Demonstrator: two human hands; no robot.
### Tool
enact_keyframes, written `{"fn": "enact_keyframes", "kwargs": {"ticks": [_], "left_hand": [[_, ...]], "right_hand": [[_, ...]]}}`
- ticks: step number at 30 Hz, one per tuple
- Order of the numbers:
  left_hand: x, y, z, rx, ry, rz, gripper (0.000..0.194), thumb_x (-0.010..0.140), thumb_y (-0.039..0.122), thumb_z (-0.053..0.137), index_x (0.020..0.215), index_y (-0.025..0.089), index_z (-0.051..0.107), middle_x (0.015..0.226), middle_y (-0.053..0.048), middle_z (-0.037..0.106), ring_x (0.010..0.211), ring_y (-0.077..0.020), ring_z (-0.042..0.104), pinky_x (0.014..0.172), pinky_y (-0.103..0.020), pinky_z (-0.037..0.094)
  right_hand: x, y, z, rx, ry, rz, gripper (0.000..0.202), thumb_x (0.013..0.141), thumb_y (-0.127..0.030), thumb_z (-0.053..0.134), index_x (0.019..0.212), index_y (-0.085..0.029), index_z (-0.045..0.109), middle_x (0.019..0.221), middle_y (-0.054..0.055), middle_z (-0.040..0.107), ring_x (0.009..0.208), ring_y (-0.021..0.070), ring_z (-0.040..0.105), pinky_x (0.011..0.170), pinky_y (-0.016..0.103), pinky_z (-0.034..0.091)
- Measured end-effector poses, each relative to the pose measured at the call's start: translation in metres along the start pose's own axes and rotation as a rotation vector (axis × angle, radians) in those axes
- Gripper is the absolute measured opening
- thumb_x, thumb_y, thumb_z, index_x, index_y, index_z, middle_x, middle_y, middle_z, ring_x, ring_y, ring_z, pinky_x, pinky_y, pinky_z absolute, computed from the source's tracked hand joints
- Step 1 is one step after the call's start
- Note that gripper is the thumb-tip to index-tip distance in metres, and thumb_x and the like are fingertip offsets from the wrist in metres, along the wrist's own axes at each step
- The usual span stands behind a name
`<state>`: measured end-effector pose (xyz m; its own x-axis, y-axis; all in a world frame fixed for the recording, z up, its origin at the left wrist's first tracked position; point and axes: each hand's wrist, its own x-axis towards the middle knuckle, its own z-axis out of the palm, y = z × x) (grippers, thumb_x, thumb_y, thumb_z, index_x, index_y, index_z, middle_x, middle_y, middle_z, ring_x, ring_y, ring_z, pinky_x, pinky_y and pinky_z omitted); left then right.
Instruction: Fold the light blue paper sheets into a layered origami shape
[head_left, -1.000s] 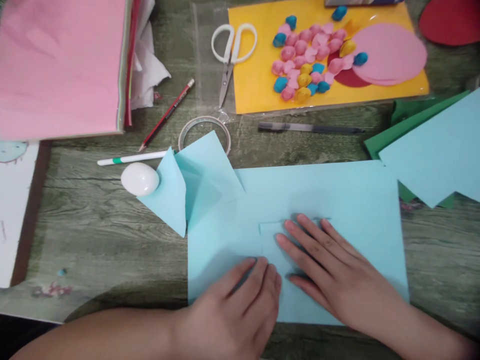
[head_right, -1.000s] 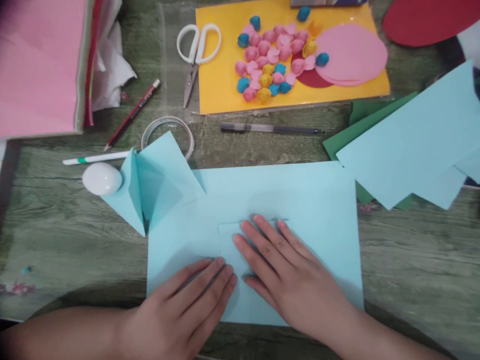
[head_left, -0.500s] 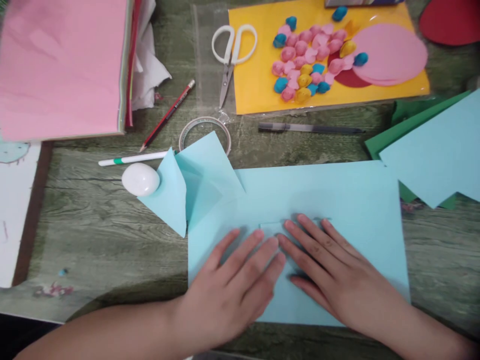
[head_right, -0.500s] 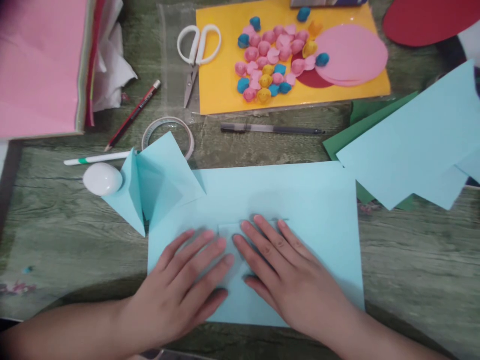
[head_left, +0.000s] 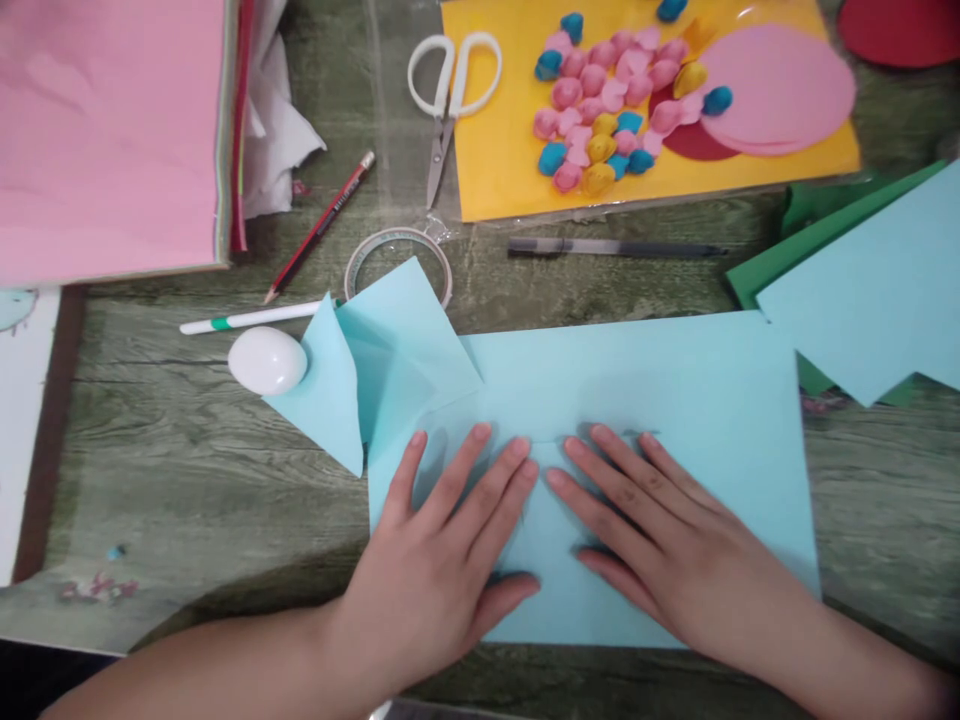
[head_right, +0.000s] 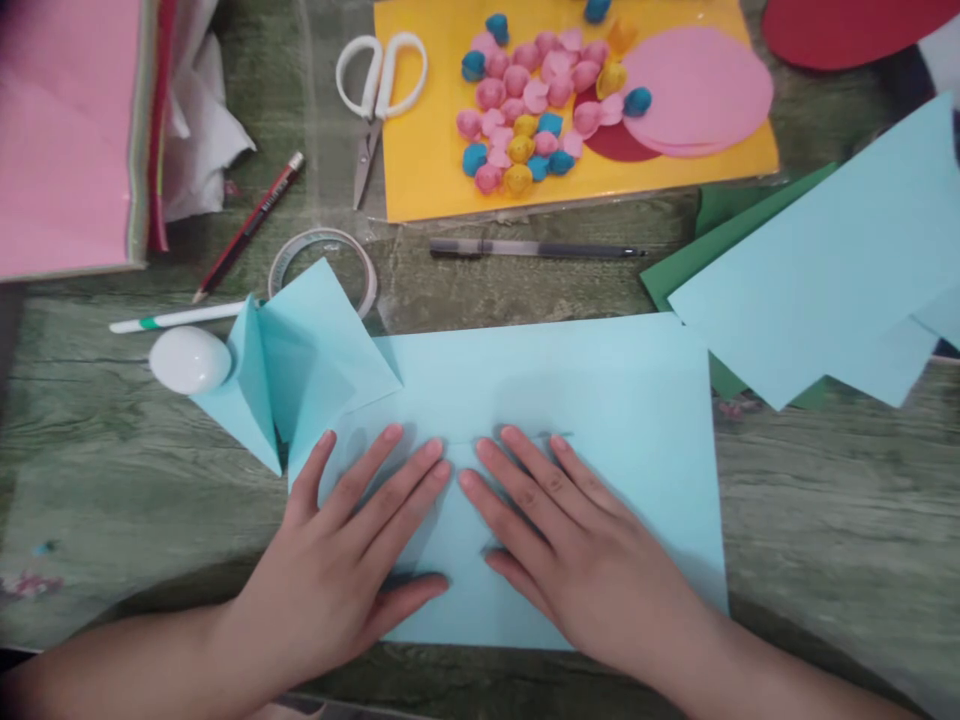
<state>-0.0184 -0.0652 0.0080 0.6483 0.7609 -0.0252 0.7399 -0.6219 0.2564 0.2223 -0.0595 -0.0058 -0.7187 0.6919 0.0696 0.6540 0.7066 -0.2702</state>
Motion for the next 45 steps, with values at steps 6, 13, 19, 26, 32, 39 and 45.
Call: {"fn": "enact_keyframes", "kwargs": {"ticks": [6, 13, 19, 26, 32, 39, 45], "left_hand": [[0.000, 0.001, 0.001, -0.009, 0.006, -0.008, 0.066, 0.089, 0.056, 0.050, 0.140, 0.016, 0.044, 0.151, -0.001, 0.038, 0.140, -0.0297, 0.029, 0.118, -0.053, -0.002], [0.002, 0.002, 0.002, -0.055, 0.001, -0.018, 0.068, 0.087, 0.056, 0.053, 0.141, 0.015, 0.043, 0.151, -0.002, 0.037, 0.140, -0.0304, 0.028, 0.117, -0.054, -0.002], [0.001, 0.001, 0.002, -0.107, 0.009, -0.030, 0.067, 0.088, 0.053, 0.052, 0.141, 0.013, 0.043, 0.152, -0.004, 0.036, 0.141, -0.0323, 0.026, 0.117, -0.057, 0.000], [0.002, 0.003, 0.007, -0.063, 0.050, -0.020, 0.064, 0.089, 0.054, 0.051, 0.137, 0.011, 0.047, 0.150, -0.005, 0.039, 0.140, -0.0334, 0.027, 0.116, -0.058, 0.001], [0.003, 0.005, 0.007, -0.063, 0.043, -0.048, 0.070, 0.087, 0.058, 0.051, 0.139, 0.013, 0.044, 0.150, -0.003, 0.038, 0.140, -0.0324, 0.028, 0.116, -0.059, 0.000], [-0.001, 0.010, 0.006, -0.005, 0.003, -0.032, 0.065, 0.087, 0.059, 0.050, 0.143, 0.027, 0.040, 0.154, -0.005, 0.032, 0.143, -0.0326, 0.022, 0.113, -0.062, 0.000], [-0.002, 0.011, 0.008, 0.046, -0.012, -0.051, 0.069, 0.089, 0.061, 0.044, 0.143, 0.019, 0.040, 0.155, -0.004, 0.027, 0.145, -0.0305, 0.017, 0.115, -0.060, -0.004]], "right_hand": [[0.000, -0.001, -0.001, 0.028, 0.009, 0.012, 0.044, 0.094, -0.028, 0.051, 0.138, -0.025, 0.048, 0.147, 0.007, 0.043, 0.141, 0.0265, 0.028, 0.110, 0.049, 0.032], [0.000, -0.001, 0.000, 0.034, 0.016, 0.018, 0.043, 0.094, -0.029, 0.051, 0.136, -0.025, 0.050, 0.147, 0.007, 0.044, 0.141, 0.0271, 0.029, 0.111, 0.049, 0.030], [0.000, -0.001, 0.000, 0.034, 0.010, 0.014, 0.044, 0.094, -0.029, 0.052, 0.137, -0.025, 0.049, 0.148, 0.008, 0.042, 0.141, 0.0273, 0.028, 0.111, 0.049, 0.030], [0.000, -0.001, 0.001, 0.026, 0.014, 0.007, 0.045, 0.094, -0.029, 0.052, 0.138, -0.023, 0.048, 0.148, 0.010, 0.041, 0.141, 0.0294, 0.028, 0.110, 0.051, 0.031], [0.000, -0.001, 0.000, 0.022, 0.006, 0.001, 0.045, 0.094, -0.030, 0.051, 0.139, -0.024, 0.047, 0.148, 0.009, 0.041, 0.141, 0.0293, 0.027, 0.109, 0.051, 0.032], [-0.002, 0.000, 0.001, 0.033, 0.005, -0.013, 0.043, 0.093, -0.027, 0.052, 0.136, -0.021, 0.050, 0.148, 0.010, 0.041, 0.141, 0.0300, 0.027, 0.109, 0.052, 0.031], [-0.002, 0.000, 0.001, -0.001, -0.014, -0.007, 0.046, 0.094, -0.027, 0.051, 0.139, -0.021, 0.045, 0.151, 0.009, 0.036, 0.142, 0.0298, 0.024, 0.110, 0.051, 0.030]]}}
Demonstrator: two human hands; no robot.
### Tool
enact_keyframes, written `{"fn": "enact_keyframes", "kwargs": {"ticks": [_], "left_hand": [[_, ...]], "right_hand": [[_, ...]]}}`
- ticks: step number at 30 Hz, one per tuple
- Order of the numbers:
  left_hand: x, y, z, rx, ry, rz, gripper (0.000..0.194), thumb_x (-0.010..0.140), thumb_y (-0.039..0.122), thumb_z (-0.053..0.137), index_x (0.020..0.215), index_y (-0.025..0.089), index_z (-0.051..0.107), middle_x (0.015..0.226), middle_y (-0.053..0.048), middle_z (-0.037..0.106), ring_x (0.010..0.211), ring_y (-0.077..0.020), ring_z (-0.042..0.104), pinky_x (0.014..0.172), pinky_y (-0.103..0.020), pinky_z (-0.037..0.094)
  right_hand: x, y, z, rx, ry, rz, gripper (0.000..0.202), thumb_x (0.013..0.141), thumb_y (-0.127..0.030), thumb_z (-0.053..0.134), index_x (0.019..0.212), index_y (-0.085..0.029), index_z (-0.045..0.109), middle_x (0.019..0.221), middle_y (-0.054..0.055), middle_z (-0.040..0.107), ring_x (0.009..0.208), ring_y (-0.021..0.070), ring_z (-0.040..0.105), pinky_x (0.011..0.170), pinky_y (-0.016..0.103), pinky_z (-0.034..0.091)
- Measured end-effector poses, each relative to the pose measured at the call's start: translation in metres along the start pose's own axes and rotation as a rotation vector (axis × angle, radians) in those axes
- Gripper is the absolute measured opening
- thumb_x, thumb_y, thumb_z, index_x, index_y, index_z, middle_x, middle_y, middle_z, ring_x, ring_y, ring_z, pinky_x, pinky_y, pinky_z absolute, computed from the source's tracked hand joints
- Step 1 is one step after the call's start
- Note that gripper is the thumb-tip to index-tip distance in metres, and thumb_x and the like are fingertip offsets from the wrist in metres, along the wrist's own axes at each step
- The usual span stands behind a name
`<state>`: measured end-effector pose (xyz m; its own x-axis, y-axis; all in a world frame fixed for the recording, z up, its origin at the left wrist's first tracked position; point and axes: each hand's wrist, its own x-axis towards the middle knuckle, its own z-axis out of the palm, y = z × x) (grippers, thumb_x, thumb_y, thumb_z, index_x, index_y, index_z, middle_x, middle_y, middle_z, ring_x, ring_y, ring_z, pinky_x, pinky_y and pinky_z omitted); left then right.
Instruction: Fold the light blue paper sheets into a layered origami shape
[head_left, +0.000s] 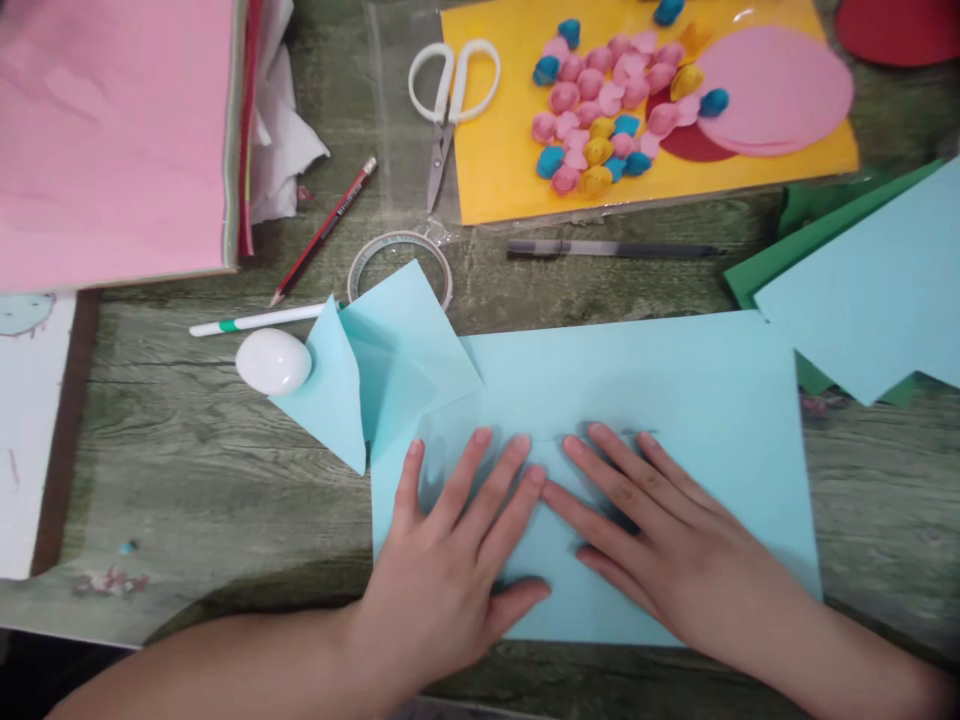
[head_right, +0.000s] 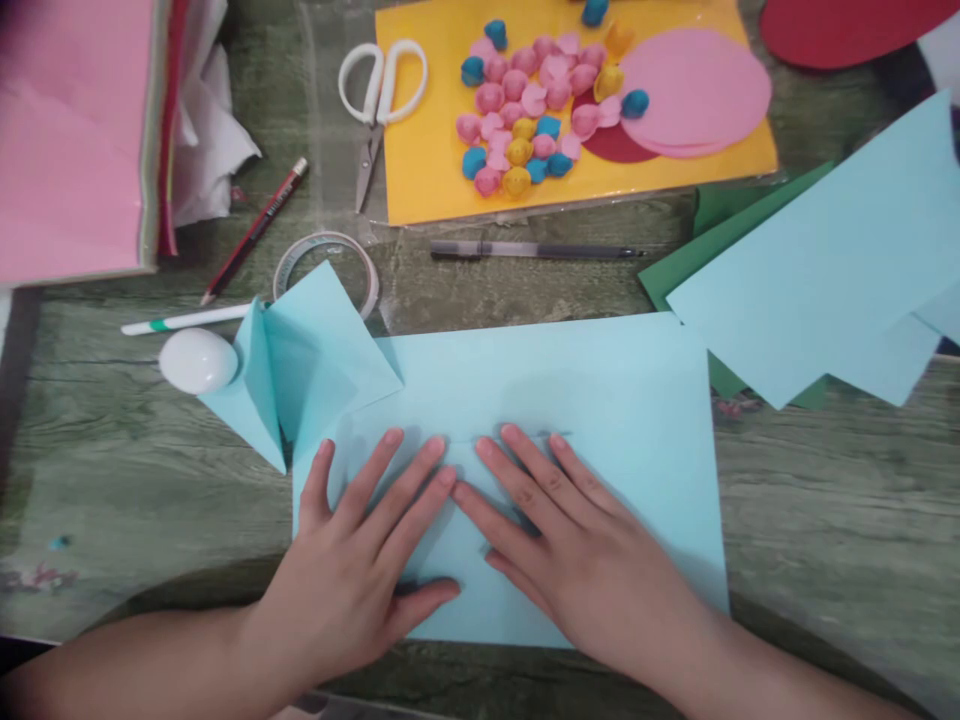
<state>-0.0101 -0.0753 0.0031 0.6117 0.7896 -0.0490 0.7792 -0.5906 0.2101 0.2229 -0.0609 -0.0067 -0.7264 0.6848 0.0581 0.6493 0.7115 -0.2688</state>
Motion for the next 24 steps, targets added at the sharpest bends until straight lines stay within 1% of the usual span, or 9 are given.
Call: {"fn": "enact_keyframes", "kwargs": {"ticks": [5, 10, 15, 19, 24], "left_hand": [[0.0003, 0.0008, -0.0003, 0.008, -0.008, -0.004, 0.069, 0.087, 0.062, 0.046, 0.142, 0.020, 0.041, 0.156, -0.004, 0.026, 0.144, -0.0308, 0.018, 0.115, -0.060, -0.003], [0.0001, 0.0007, -0.0006, 0.006, -0.013, 0.000, 0.069, 0.086, 0.062, 0.049, 0.141, 0.020, 0.043, 0.155, -0.005, 0.027, 0.144, -0.0308, 0.019, 0.115, -0.060, -0.003], [-0.0008, 0.0004, -0.0014, -0.005, -0.004, -0.006, 0.068, 0.087, 0.061, 0.048, 0.138, 0.016, 0.046, 0.155, -0.005, 0.028, 0.144, -0.0304, 0.019, 0.115, -0.060, -0.003], [-0.0002, 0.0005, -0.0019, 0.001, -0.007, -0.016, 0.071, 0.088, 0.061, 0.046, 0.141, 0.014, 0.042, 0.155, -0.004, 0.027, 0.144, -0.0296, 0.018, 0.116, -0.059, -0.005], [0.0011, 0.0018, -0.0028, 0.023, -0.026, -0.014, 0.074, 0.089, 0.062, 0.043, 0.144, 0.013, 0.037, 0.155, -0.004, 0.025, 0.145, -0.0286, 0.016, 0.116, -0.059, -0.006]], "right_hand": [[0.0004, -0.0002, -0.0011, 0.007, 0.000, -0.002, 0.050, 0.094, -0.027, 0.051, 0.143, -0.022, 0.041, 0.151, 0.009, 0.036, 0.142, 0.0297, 0.024, 0.111, 0.051, 0.029], [0.0008, -0.0005, -0.0007, 0.012, -0.005, 0.002, 0.048, 0.094, -0.025, 0.051, 0.142, -0.023, 0.043, 0.151, 0.009, 0.036, 0.142, 0.0297, 0.024, 0.110, 0.050, 0.029], [0.0009, -0.0006, -0.0006, 0.034, 0.010, 0.011, 0.046, 0.094, -0.027, 0.051, 0.140, -0.024, 0.045, 0.150, 0.009, 0.038, 0.142, 0.0293, 0.025, 0.110, 0.051, 0.029], [0.0008, -0.0004, -0.0004, 0.038, 0.015, 0.008, 0.044, 0.094, -0.028, 0.052, 0.138, -0.024, 0.048, 0.150, 0.009, 0.039, 0.141, 0.0296, 0.026, 0.110, 0.051, 0.029], [0.0007, -0.0008, -0.0007, 0.029, 0.008, 0.002, 0.047, 0.093, -0.025, 0.054, 0.139, -0.022, 0.046, 0.151, 0.011, 0.037, 0.142, 0.0310, 0.025, 0.110, 0.053, 0.030]]}}
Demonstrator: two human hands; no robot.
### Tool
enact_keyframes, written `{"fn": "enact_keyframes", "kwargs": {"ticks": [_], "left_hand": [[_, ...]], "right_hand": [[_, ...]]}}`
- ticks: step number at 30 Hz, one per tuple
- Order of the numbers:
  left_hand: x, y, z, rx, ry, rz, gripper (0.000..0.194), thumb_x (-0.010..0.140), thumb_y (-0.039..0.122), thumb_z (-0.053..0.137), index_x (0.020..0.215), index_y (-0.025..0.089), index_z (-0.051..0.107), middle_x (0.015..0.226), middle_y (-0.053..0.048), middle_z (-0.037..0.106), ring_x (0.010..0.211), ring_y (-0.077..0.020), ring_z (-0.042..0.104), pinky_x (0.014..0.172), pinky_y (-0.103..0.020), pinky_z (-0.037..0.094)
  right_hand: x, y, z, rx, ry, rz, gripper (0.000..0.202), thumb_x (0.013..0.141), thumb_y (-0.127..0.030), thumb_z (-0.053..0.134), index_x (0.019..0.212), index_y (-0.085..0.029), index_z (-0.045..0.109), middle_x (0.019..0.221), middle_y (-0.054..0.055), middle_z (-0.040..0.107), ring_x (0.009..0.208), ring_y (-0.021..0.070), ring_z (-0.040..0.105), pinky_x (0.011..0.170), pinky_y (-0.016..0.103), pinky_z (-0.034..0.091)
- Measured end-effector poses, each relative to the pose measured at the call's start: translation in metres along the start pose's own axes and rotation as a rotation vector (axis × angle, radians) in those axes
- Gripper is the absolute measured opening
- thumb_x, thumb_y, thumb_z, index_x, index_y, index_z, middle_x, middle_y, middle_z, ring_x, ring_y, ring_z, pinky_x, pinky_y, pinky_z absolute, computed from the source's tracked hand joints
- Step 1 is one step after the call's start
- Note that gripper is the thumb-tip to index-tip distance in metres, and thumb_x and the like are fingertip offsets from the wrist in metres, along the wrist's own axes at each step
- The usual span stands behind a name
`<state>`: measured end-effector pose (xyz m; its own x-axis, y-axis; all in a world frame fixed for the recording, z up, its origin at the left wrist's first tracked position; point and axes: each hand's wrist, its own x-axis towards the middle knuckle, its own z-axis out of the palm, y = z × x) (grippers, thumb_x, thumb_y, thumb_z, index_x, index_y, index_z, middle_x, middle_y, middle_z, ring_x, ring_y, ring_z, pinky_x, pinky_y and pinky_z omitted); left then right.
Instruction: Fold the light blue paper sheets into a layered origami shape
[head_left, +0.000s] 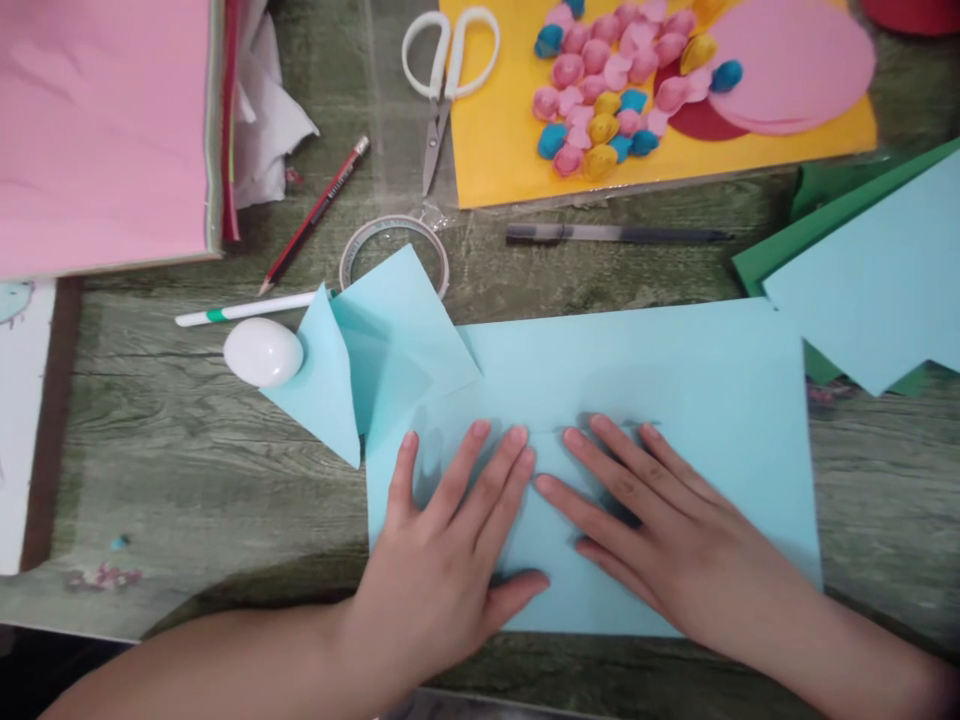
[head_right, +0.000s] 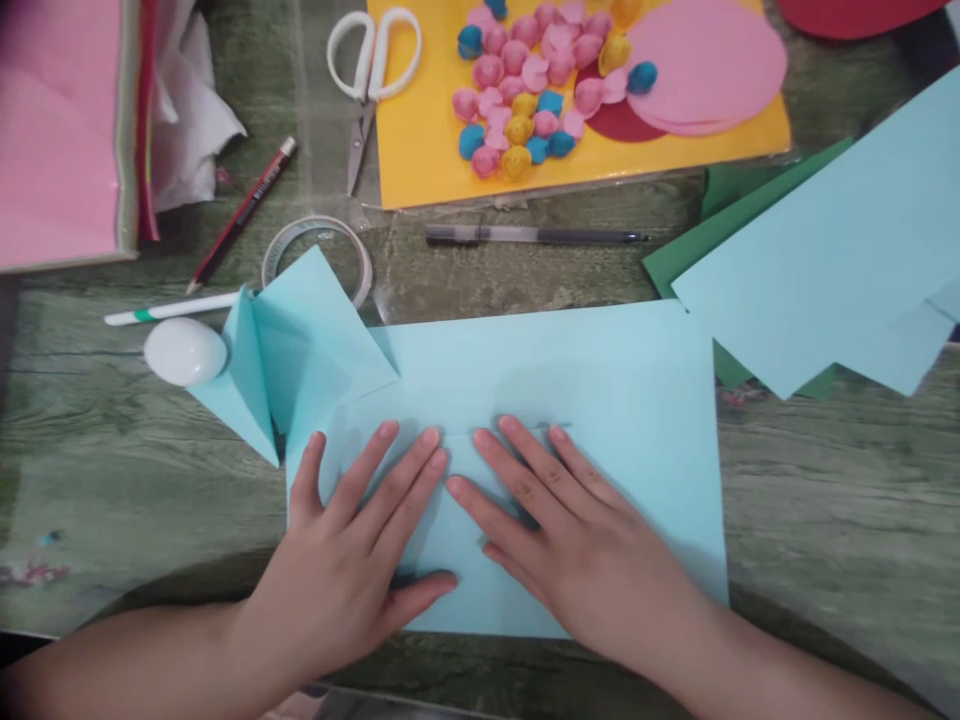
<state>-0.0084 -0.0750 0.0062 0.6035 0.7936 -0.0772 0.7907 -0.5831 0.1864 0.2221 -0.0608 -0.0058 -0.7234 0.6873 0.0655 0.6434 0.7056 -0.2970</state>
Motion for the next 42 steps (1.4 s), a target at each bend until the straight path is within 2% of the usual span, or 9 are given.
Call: {"fn": "enact_keyframes", "kwargs": {"ticks": [5, 12, 16, 23, 28, 34, 42], "left_hand": [[0.0000, -0.0004, -0.0006, 0.019, 0.017, 0.001, 0.073, 0.089, 0.061, 0.043, 0.143, 0.013, 0.039, 0.154, -0.004, 0.029, 0.145, -0.0281, 0.014, 0.116, -0.058, -0.006], [-0.0006, 0.0000, -0.0008, 0.000, 0.025, 0.007, 0.068, 0.089, 0.060, 0.046, 0.142, 0.018, 0.042, 0.152, -0.005, 0.034, 0.146, -0.0272, 0.015, 0.116, -0.058, -0.005], [-0.0026, 0.0024, 0.0013, 0.026, 0.058, 0.016, 0.065, 0.089, 0.057, 0.048, 0.140, 0.016, 0.045, 0.151, -0.007, 0.036, 0.146, -0.0253, 0.012, 0.117, -0.058, -0.004], [-0.0059, 0.0034, 0.0030, 0.033, 0.085, 0.045, 0.061, 0.090, 0.054, 0.050, 0.136, 0.014, 0.049, 0.144, -0.004, 0.047, 0.146, -0.0240, 0.013, 0.118, -0.057, -0.005], [-0.0047, 0.0023, 0.0043, 0.019, 0.096, 0.046, 0.060, 0.089, 0.054, 0.051, 0.134, 0.014, 0.052, 0.142, -0.006, 0.050, 0.147, -0.0249, 0.011, 0.118, -0.057, -0.004], [-0.0042, 0.0004, 0.0062, -0.005, 0.089, 0.042, 0.064, 0.088, 0.056, 0.052, 0.136, 0.015, 0.050, 0.146, -0.008, 0.044, 0.147, -0.0246, 0.011, 0.117, -0.057, -0.004], [-0.0047, -0.0001, 0.0085, -0.036, 0.119, 0.043, 0.061, 0.088, 0.055, 0.053, 0.133, 0.014, 0.053, 0.140, -0.010, 0.052, 0.147, -0.0242, 0.012, 0.117, -0.057, -0.002]], "right_hand": [[0.0005, -0.0002, -0.0005, 0.013, 0.002, -0.001, 0.045, 0.093, -0.027, 0.054, 0.138, -0.022, 0.048, 0.150, 0.011, 0.038, 0.141, 0.0313, 0.025, 0.109, 0.053, 0.031], [0.0003, 0.0006, -0.0010, -0.009, -0.010, -0.004, 0.049, 0.093, -0.026, 0.054, 0.140, -0.021, 0.044, 0.148, 0.011, 0.041, 0.141, 0.0309, 0.026, 0.108, 0.053, 0.033], [0.0010, 0.0003, -0.0019, -0.002, -0.001, -0.001, 0.048, 0.093, -0.026, 0.054, 0.139, -0.022, 0.046, 0.147, 0.010, 0.043, 0.141, 0.0301, 0.027, 0.108, 0.052, 0.034], [0.0008, 0.0005, -0.0017, -0.007, -0.008, 0.003, 0.046, 0.093, -0.026, 0.052, 0.139, -0.023, 0.046, 0.148, 0.010, 0.042, 0.141, 0.0298, 0.027, 0.108, 0.051, 0.033], [0.0010, 0.0003, -0.0014, -0.003, 0.001, 0.008, 0.046, 0.094, -0.027, 0.052, 0.139, -0.024, 0.046, 0.148, 0.009, 0.042, 0.140, 0.0294, 0.028, 0.108, 0.051, 0.033], [0.0015, -0.0003, -0.0016, 0.003, 0.008, 0.024, 0.046, 0.093, -0.026, 0.052, 0.139, -0.025, 0.047, 0.146, 0.007, 0.046, 0.140, 0.0279, 0.030, 0.109, 0.049, 0.034], [0.0033, 0.0000, -0.0026, 0.003, 0.020, 0.028, 0.044, 0.094, -0.024, 0.051, 0.138, -0.027, 0.048, 0.143, 0.006, 0.048, 0.139, 0.0260, 0.032, 0.110, 0.046, 0.033]]}}
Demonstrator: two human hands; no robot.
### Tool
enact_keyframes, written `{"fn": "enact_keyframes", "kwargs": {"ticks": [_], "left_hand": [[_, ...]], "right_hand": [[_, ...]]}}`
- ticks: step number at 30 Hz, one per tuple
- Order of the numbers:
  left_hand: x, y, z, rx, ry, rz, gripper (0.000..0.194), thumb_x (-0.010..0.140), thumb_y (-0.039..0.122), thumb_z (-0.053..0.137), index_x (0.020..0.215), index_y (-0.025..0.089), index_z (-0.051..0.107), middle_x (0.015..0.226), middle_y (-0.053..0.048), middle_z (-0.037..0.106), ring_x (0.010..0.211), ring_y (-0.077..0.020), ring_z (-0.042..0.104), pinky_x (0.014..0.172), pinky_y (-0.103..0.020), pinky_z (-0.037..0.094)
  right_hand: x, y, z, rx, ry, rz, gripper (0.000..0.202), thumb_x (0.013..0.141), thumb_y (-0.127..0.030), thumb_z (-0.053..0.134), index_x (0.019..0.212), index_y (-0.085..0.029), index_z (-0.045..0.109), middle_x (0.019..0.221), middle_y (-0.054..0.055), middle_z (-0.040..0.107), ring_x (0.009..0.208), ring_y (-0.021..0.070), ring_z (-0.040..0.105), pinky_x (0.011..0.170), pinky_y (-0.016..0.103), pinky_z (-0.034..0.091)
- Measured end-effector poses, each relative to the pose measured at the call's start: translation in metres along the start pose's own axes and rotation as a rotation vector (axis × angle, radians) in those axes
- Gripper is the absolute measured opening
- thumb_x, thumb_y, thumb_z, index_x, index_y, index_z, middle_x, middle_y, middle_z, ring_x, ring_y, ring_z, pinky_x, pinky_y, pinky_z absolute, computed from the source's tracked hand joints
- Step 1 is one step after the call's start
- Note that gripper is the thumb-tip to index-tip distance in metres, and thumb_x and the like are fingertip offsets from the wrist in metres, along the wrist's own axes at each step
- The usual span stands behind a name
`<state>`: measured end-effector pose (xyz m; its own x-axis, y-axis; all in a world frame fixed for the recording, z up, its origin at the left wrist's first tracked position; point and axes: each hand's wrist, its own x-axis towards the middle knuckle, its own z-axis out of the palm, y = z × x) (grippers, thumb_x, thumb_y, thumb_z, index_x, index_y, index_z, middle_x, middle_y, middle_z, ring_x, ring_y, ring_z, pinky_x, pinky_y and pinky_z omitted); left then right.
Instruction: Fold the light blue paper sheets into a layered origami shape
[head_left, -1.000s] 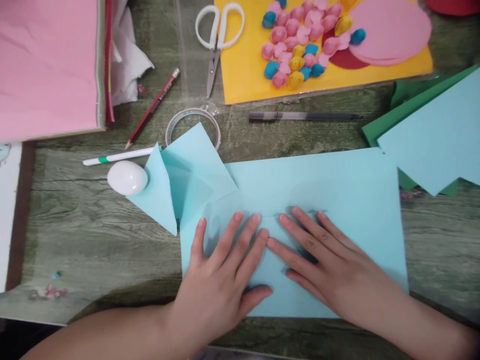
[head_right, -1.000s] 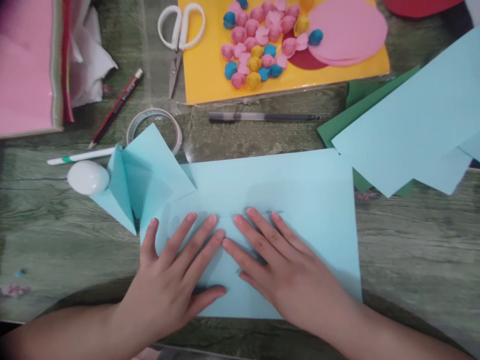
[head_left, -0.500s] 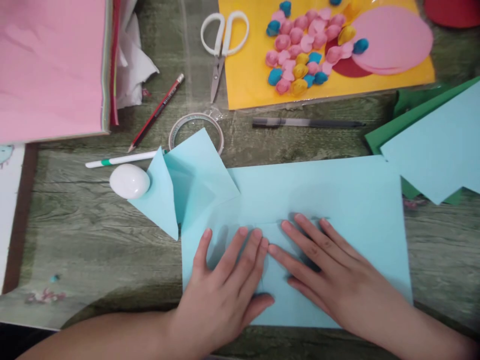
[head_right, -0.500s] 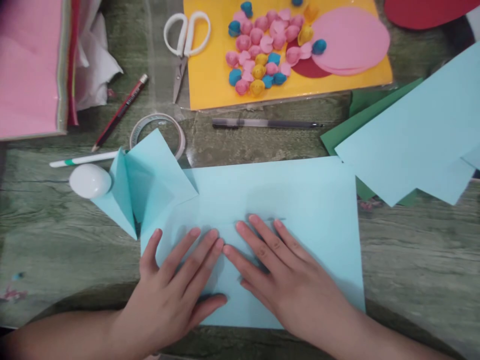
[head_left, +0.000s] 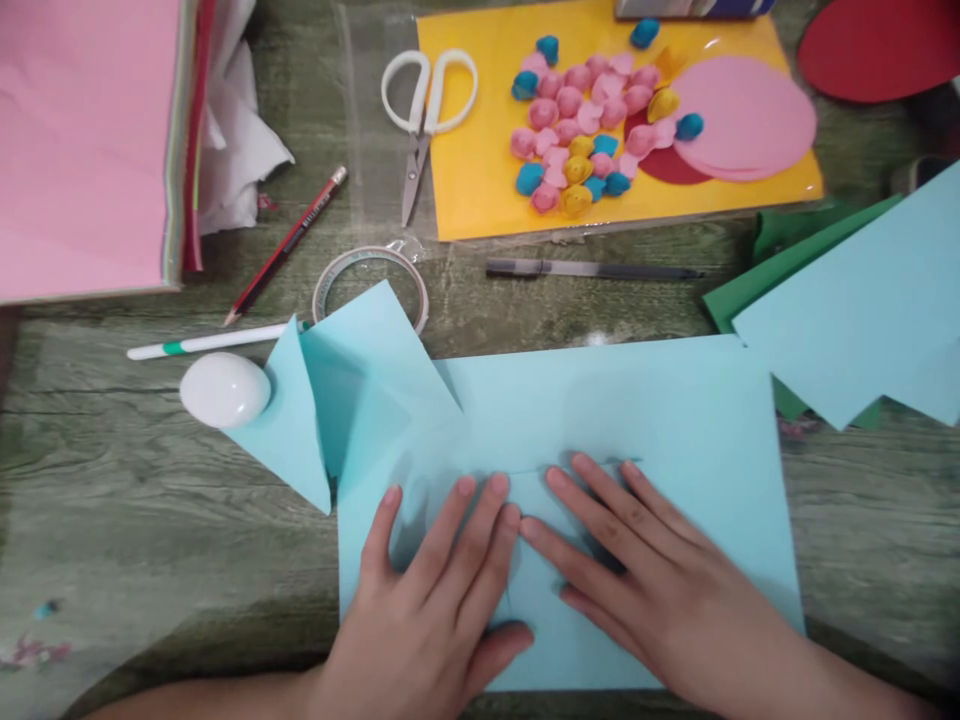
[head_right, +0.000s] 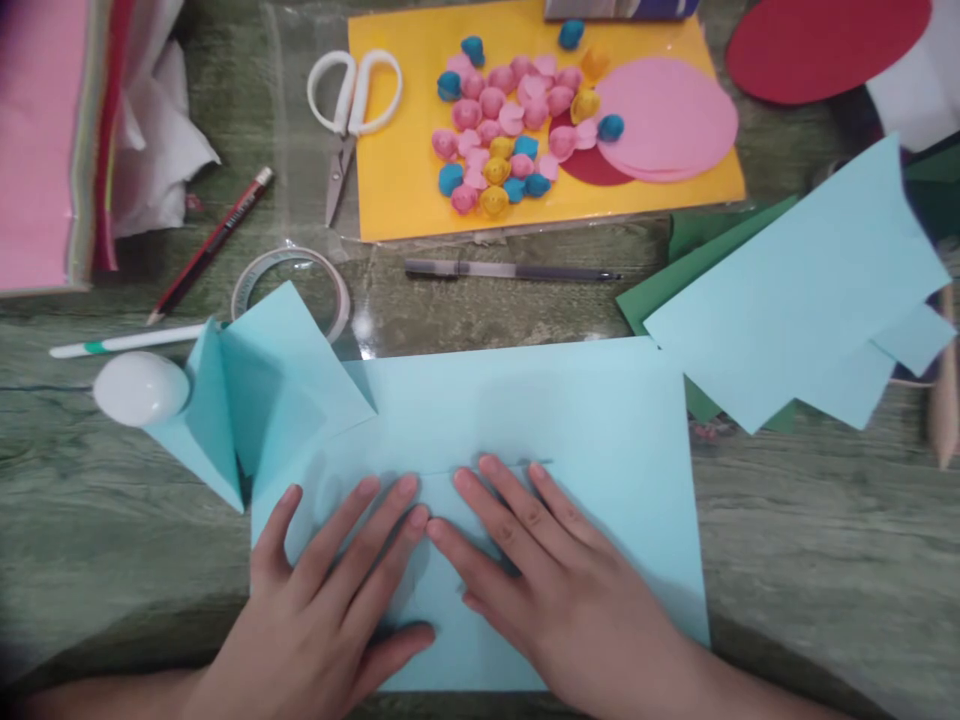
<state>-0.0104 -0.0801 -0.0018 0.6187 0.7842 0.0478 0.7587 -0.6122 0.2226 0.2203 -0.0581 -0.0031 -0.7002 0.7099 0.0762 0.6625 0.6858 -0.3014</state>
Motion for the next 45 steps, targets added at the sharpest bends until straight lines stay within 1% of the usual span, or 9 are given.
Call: {"fn": "enact_keyframes", "kwargs": {"ticks": [5, 9, 12, 15, 19, 26, 31, 39, 45], "left_hand": [[0.0012, -0.0005, 0.0006, 0.002, -0.006, -0.001, 0.059, 0.088, 0.056, 0.052, 0.132, 0.015, 0.054, 0.142, -0.011, 0.049, 0.147, -0.0245, 0.013, 0.117, -0.057, -0.001], [0.0018, -0.0007, -0.0001, 0.009, -0.021, -0.004, 0.059, 0.089, 0.056, 0.050, 0.132, 0.016, 0.054, 0.141, -0.011, 0.051, 0.146, -0.0257, 0.015, 0.117, -0.058, -0.002], [0.0025, -0.0012, -0.0017, -0.020, -0.021, -0.012, 0.060, 0.088, 0.055, 0.052, 0.132, 0.014, 0.053, 0.139, -0.012, 0.053, 0.144, -0.0267, 0.023, 0.117, -0.057, 0.000], [0.0033, -0.0014, -0.0033, -0.060, 0.000, -0.025, 0.057, 0.088, 0.053, 0.054, 0.127, 0.013, 0.055, 0.138, -0.013, 0.054, 0.141, -0.0268, 0.029, 0.117, -0.057, 0.004], [0.0033, -0.0008, -0.0040, -0.064, -0.008, -0.029, 0.052, 0.088, 0.053, 0.054, 0.121, 0.012, 0.058, 0.139, -0.014, 0.052, 0.141, -0.0262, 0.029, 0.117, -0.057, 0.003], [0.0029, -0.0002, -0.0045, -0.050, -0.021, -0.028, 0.053, 0.088, 0.054, 0.054, 0.120, 0.012, 0.058, 0.140, -0.014, 0.051, 0.140, -0.0271, 0.030, 0.116, -0.058, 0.002], [0.0036, -0.0001, -0.0054, -0.051, -0.034, -0.038, 0.054, 0.088, 0.054, 0.053, 0.120, 0.011, 0.058, 0.141, -0.014, 0.051, 0.139, -0.0275, 0.032, 0.116, -0.058, 0.003], [0.0034, 0.0000, -0.0045, -0.081, -0.016, -0.045, 0.053, 0.089, 0.053, 0.053, 0.121, 0.010, 0.057, 0.143, -0.013, 0.048, 0.138, -0.0294, 0.034, 0.115, -0.060, 0.004], [0.0047, 0.0004, -0.0049, -0.104, -0.019, -0.050, 0.054, 0.088, 0.052, 0.053, 0.122, 0.010, 0.056, 0.145, -0.013, 0.046, 0.138, -0.0302, 0.033, 0.115, -0.060, 0.004]], "right_hand": [[0.0001, 0.0006, -0.0004, 0.004, -0.004, 0.000, 0.044, 0.094, -0.026, 0.051, 0.138, -0.026, 0.048, 0.144, 0.006, 0.048, 0.139, 0.0259, 0.033, 0.110, 0.046, 0.032], [-0.0004, 0.0005, -0.0003, 0.005, -0.003, 0.001, 0.044, 0.093, -0.025, 0.052, 0.137, -0.027, 0.049, 0.144, 0.006, 0.048, 0.139, 0.0261, 0.033, 0.110, 0.046, 0.033], [-0.0008, 0.0001, 0.0000, 0.007, -0.006, 0.003, 0.043, 0.093, -0.025, 0.052, 0.136, -0.026, 0.050, 0.144, 0.007, 0.048, 0.139, 0.0263, 0.033, 0.109, 0.047, 0.034], [-0.0011, -0.0002, 0.0005, 0.005, -0.005, -0.001, 0.043, 0.093, -0.025, 0.053, 0.136, -0.026, 0.050, 0.144, 0.008, 0.047, 0.139, 0.0271, 0.031, 0.110, 0.048, 0.033], [-0.0010, -0.0001, 0.0007, 0.004, 0.001, 0.001, 0.044, 0.093, -0.026, 0.053, 0.137, -0.025, 0.049, 0.144, 0.008, 0.047, 0.139, 0.0272, 0.031, 0.110, 0.048, 0.033], [-0.0004, 0.0004, -0.0003, 0.009, 0.001, -0.008, 0.043, 0.094, -0.025, 0.052, 0.137, -0.023, 0.049, 0.143, 0.010, 0.048, 0.138, 0.0286, 0.033, 0.108, 0.049, 0.035], [-0.0012, 0.0006, 0.0001, 0.003, -0.006, -0.018, 0.044, 0.094, -0.027, 0.052, 0.137, -0.023, 0.048, 0.144, 0.011, 0.046, 0.138, 0.0305, 0.033, 0.107, 0.051, 0.035], [-0.0010, 0.0005, -0.0001, 0.001, -0.013, -0.012, 0.044, 0.095, -0.028, 0.050, 0.139, -0.023, 0.046, 0.146, 0.009, 0.044, 0.140, 0.0284, 0.029, 0.110, 0.049, 0.032], [-0.0010, -0.0005, 0.0003, -0.044, -0.003, -0.023, 0.046, 0.096, -0.031, 0.048, 0.141, -0.021, 0.044, 0.149, 0.006, 0.040, 0.142, 0.0273, 0.026, 0.114, 0.048, 0.023]]}}
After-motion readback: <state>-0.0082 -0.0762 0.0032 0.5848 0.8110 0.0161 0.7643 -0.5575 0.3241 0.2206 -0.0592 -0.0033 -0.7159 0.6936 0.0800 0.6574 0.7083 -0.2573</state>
